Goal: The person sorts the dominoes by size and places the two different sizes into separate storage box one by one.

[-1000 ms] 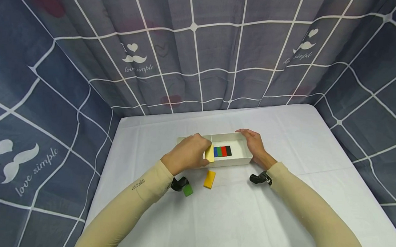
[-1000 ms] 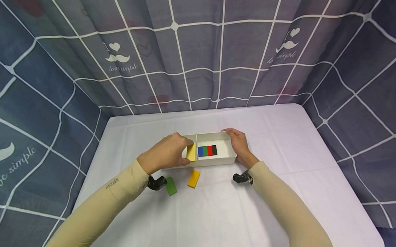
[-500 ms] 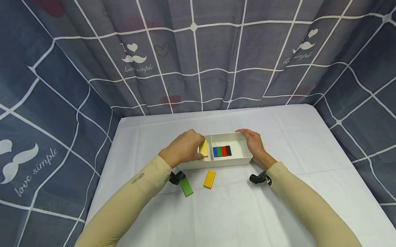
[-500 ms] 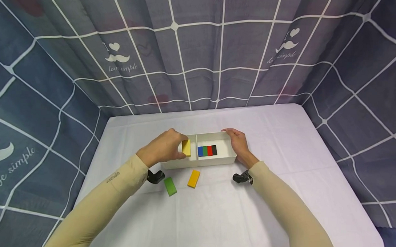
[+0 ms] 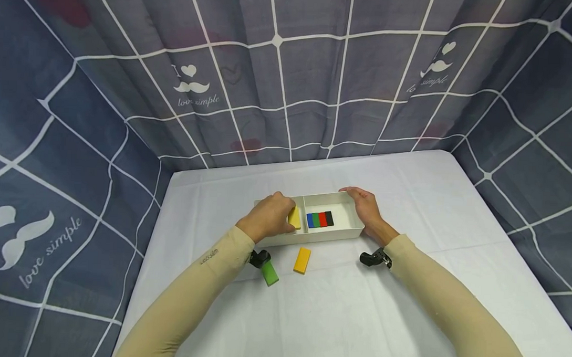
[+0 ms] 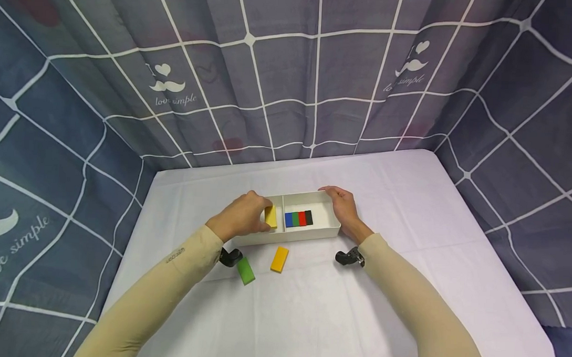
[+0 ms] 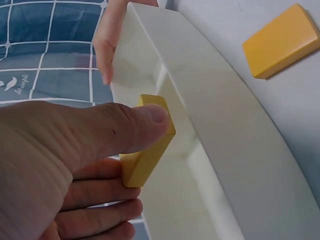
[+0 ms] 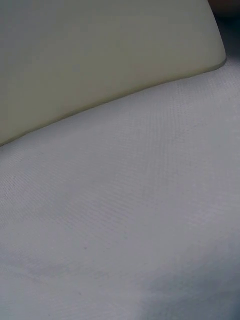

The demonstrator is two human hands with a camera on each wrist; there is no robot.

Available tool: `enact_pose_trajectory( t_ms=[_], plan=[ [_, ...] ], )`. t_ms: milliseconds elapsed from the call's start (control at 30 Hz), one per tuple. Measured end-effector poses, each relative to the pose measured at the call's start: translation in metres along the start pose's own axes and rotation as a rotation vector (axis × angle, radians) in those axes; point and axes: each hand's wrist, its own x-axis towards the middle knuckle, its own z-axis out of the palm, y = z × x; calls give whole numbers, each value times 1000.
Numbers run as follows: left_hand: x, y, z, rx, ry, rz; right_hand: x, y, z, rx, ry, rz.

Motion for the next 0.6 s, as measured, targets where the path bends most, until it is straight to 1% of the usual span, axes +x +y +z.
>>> enact_pose_trajectory(
  t_ms=[233, 467, 600],
  plan=[
    [11, -2, 13, -16, -7, 2, 1, 1, 0, -2, 11, 8],
    [20, -4, 23, -40, -37, -49, 1, 0, 1, -5, 16, 17],
    [23, -4, 27, -36, -44, -59, 1, 0, 0, -6, 19, 17]
  ],
)
